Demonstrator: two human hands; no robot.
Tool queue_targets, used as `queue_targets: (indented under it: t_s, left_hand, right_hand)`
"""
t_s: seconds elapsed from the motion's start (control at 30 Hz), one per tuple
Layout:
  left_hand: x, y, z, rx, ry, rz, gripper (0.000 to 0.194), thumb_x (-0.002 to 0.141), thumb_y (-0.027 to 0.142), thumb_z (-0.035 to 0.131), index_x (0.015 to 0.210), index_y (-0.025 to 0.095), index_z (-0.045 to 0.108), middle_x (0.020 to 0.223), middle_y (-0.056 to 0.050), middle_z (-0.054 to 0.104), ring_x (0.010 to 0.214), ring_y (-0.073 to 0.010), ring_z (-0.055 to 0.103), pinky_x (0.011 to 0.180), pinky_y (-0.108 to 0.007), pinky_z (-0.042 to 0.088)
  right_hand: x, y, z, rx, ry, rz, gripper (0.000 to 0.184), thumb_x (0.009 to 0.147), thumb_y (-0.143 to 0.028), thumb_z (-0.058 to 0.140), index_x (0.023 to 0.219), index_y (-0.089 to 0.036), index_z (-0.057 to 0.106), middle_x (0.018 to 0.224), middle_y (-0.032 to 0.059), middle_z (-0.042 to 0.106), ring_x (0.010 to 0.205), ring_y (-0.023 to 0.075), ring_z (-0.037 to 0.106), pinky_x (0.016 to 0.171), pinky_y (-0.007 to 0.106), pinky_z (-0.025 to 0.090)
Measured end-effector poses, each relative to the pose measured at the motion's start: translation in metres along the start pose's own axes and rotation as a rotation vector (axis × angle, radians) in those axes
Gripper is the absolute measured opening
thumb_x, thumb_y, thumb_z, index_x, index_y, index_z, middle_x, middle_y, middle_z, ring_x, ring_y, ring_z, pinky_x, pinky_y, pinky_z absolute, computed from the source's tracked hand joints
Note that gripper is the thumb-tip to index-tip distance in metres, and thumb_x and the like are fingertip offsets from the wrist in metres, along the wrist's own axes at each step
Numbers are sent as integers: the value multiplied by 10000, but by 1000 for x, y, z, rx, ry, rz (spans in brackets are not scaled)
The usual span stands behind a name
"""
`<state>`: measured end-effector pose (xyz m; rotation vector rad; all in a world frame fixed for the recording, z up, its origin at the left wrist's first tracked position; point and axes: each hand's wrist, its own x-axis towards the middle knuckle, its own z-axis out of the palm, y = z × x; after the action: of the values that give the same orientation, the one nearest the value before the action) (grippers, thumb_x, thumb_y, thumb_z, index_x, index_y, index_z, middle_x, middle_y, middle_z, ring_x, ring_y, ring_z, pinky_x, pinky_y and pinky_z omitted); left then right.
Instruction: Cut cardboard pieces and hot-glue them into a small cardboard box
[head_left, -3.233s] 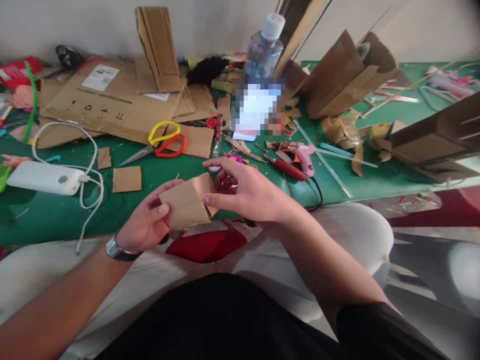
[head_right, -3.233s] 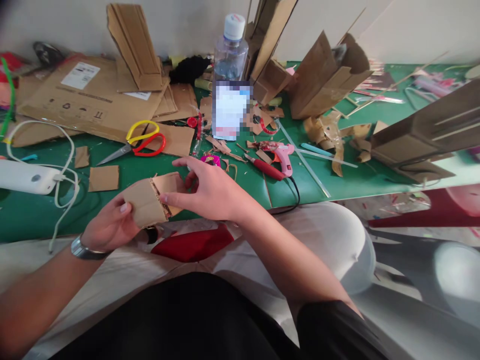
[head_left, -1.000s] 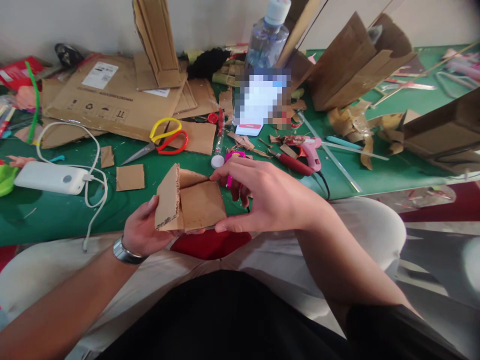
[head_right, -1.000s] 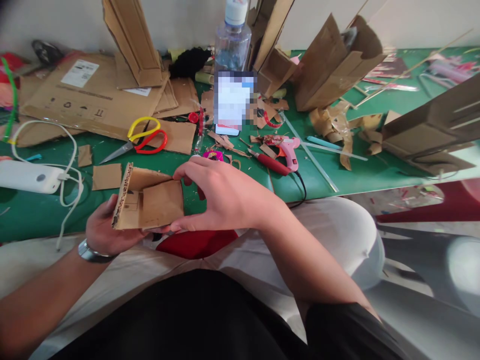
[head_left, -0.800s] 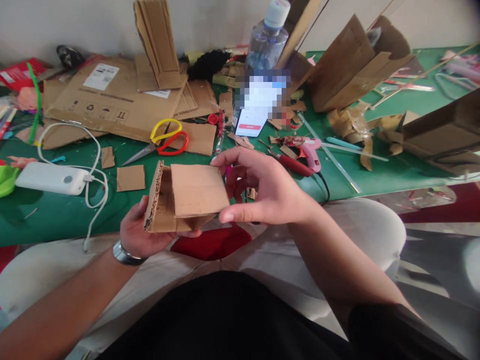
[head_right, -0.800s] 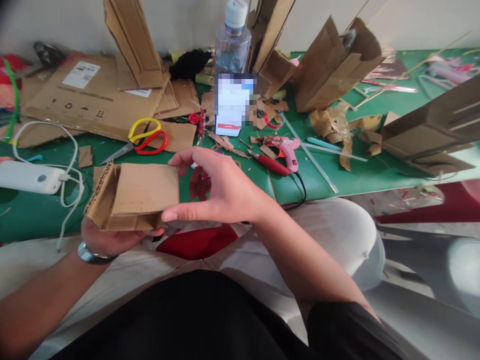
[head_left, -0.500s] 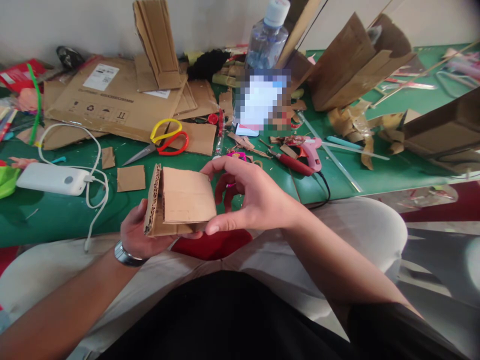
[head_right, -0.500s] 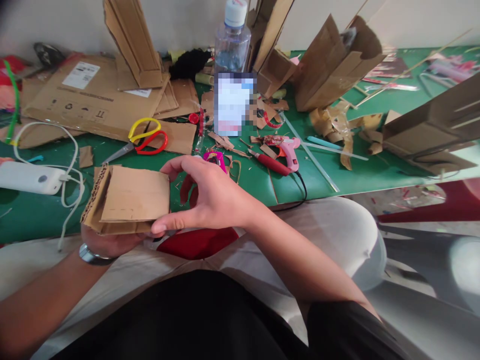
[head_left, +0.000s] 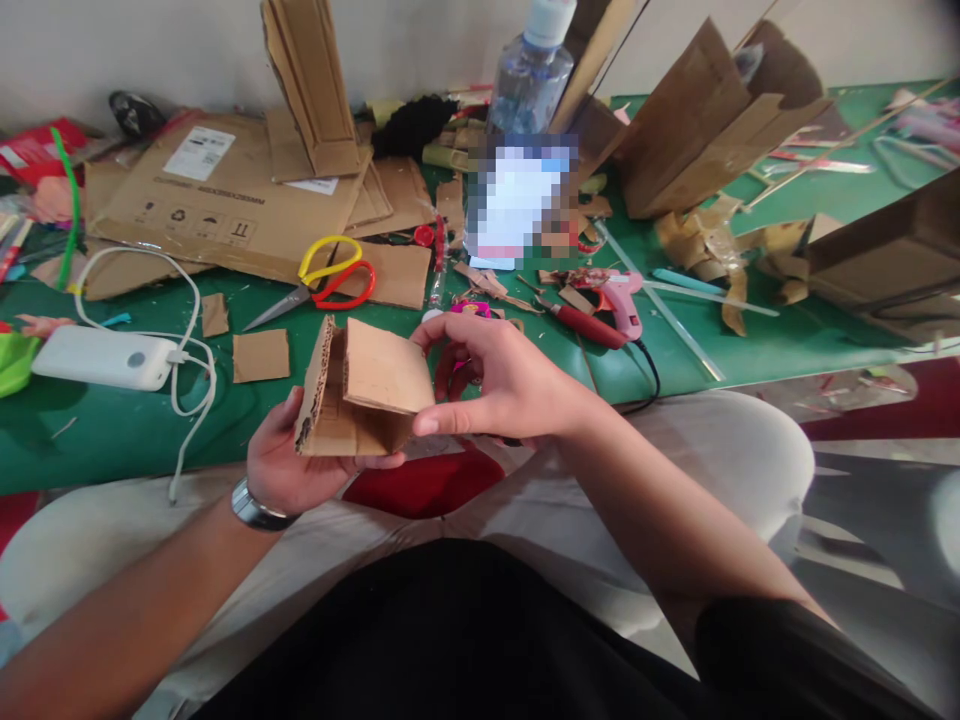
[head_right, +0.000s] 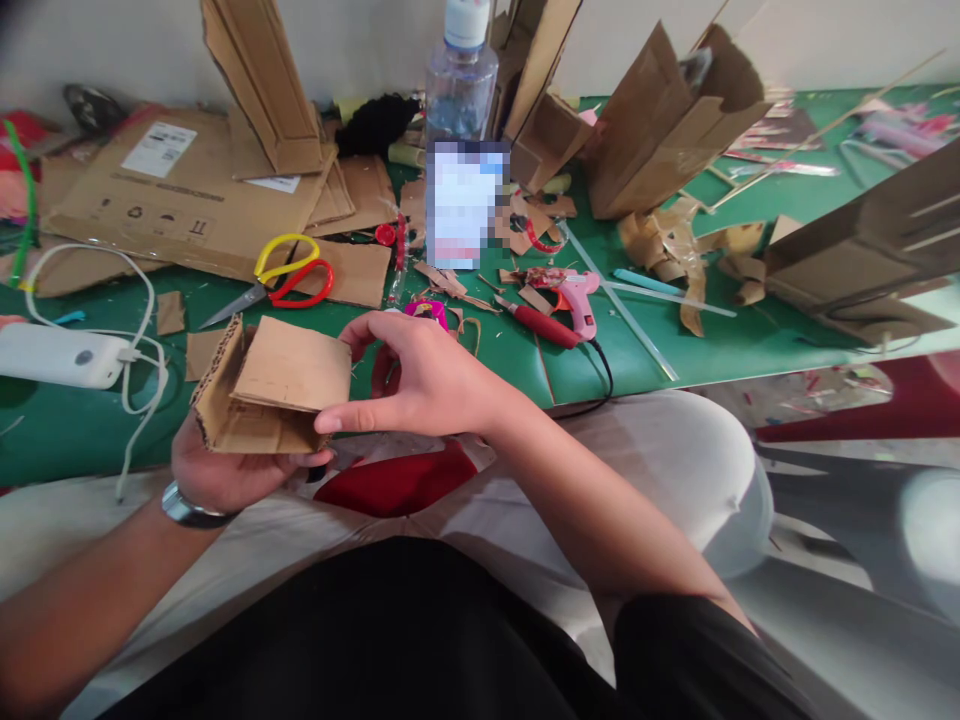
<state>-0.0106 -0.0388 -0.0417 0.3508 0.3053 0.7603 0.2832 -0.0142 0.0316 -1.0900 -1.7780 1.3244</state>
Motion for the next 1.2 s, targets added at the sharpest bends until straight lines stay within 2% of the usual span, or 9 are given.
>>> queue_targets:
  t_s: [0.1, 0.2, 0.3, 0.43, 0.6, 0.7, 0.87, 1.03, 1.2]
  left_hand:
    - [2, 0, 5, 20, 25, -19, 596, 1058, 581, 631, 1587, 308, 648, 1529, -109, 772, 1379, -406, 749, 1083, -677, 664]
    - [3, 0, 5, 55, 19, -31, 535, 1060, 586, 629, 1497, 292, 718, 1508, -98, 786, 1370, -396, 759, 1088, -649, 671]
    - [2, -2, 1, 37, -26, -16, 617, 1062, 631, 608, 1573, 290, 656, 1554, -111, 758, 1427, -432, 716, 1142, -708, 619]
    - [-2, -4, -2, 50, -3, 3, 706, 1066, 659, 579, 1679, 311, 541, 1600, -110, 723, 1486, -470, 657, 1239, -799, 487]
    - [2, -3, 4, 3, -39, -15, 580, 1075, 601, 618, 1581, 319, 652, 1534, -73, 770, 1400, -385, 736, 1104, -617, 659]
    - [5, -1, 6, 9, -36, -36, 499, 1063, 561, 657, 1506, 339, 716, 1508, -59, 784, 1381, -361, 752, 1089, -586, 674]
    - [3, 6, 10, 120, 111, 0, 734, 958, 689, 726, 1631, 428, 593, 1584, -99, 716, 1386, -462, 722, 998, -693, 673]
    - [-2, 16, 9, 157, 117, 61, 885, 877, 623, 813, 1680, 391, 522, 1643, -144, 652, 1405, -488, 694, 921, -644, 708]
    - [-6, 26, 0, 81, 97, 37, 859, 920, 703, 706, 1681, 349, 520, 1610, -186, 679, 1380, -495, 707, 891, -628, 701]
  right_hand:
    - [1, 3, 0, 74, -6, 40, 786, 709, -718, 1006, 1182, -165, 708, 1071, 66, 744, 735, 161, 652, 597, 273, 492]
    - [1, 3, -1, 74, -4, 38, 759, 719, -660, 1025, 1193, -159, 711, 1067, 66, 746, 751, 167, 672, 606, 273, 511]
    - [0, 3, -1, 82, -10, 22, 747, 713, -631, 1041, 1191, -165, 705, 1062, 65, 746, 773, 183, 698, 618, 279, 540]
    - [1, 4, -2, 78, -21, -5, 763, 695, -643, 1051, 1188, -177, 701, 1081, 64, 741, 767, 174, 684, 617, 275, 552]
    - [2, 5, -2, 44, -4, -34, 767, 677, -650, 1060, 1164, -164, 721, 1064, 60, 723, 775, 171, 673, 633, 277, 550]
    - [2, 5, -1, 88, 4, -31, 732, 725, -656, 1033, 1156, -152, 722, 1054, 56, 714, 772, 160, 663, 619, 263, 534]
    - [2, 9, 5, 264, 108, 27, 743, 870, -727, 901, 1299, -162, 683, 1164, 78, 705, 744, 137, 656, 541, 246, 557]
    - [2, 10, 11, -46, 278, 55, 778, 893, -663, 907, 1432, -160, 660, 1096, 70, 737, 665, 144, 667, 534, 278, 523]
    - [5, 10, 25, -322, 227, 74, 644, 902, -471, 886, 1409, -140, 666, 1016, 69, 787, 679, 190, 718, 608, 325, 521]
